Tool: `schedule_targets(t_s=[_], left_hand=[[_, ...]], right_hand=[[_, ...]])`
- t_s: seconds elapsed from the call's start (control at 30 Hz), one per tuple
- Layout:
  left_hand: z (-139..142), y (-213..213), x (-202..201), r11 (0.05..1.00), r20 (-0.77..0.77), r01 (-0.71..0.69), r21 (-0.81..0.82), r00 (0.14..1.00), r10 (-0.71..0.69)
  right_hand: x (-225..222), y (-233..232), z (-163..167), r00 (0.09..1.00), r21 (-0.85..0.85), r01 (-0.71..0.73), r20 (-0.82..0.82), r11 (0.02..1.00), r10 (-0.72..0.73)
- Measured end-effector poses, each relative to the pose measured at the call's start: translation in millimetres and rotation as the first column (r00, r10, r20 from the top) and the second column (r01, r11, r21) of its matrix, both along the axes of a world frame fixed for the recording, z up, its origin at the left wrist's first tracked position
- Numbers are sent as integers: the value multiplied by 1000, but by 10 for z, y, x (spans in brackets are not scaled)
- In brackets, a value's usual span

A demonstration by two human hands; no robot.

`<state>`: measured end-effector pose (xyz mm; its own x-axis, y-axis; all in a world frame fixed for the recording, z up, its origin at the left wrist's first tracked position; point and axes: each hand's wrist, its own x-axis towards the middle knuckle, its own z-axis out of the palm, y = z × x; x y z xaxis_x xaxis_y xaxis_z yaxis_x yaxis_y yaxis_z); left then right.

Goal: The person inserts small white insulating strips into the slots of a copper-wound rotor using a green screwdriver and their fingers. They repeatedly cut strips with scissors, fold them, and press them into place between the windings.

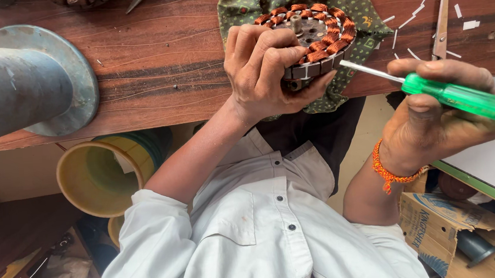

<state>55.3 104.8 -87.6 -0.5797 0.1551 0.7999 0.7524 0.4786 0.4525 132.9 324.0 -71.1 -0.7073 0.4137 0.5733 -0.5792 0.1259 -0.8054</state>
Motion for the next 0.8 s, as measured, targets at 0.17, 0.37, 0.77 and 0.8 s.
schedule_targets(t_s=[0.17, 0.37, 0.77, 0.8], left_hand=[[-11, -45, -43, 999, -39, 27, 41, 999, -26], [21, -82, -56, 998, 6, 45, 31, 999, -46], [34, -81, -55, 997, 6, 64, 41, 998, -64], [39, -84, -43, 997, 5, 69, 44, 998, -69]], right_hand=[[-91, -184, 136, 1000, 27, 18, -3, 999, -18], [-144, -361, 283, 998, 137, 56, -20, 989, -53], [-193, -295, 544, 978, 435, -205, 117, 877, 171], [-204, -281, 582, 968, 447, -248, 145, 859, 204]])
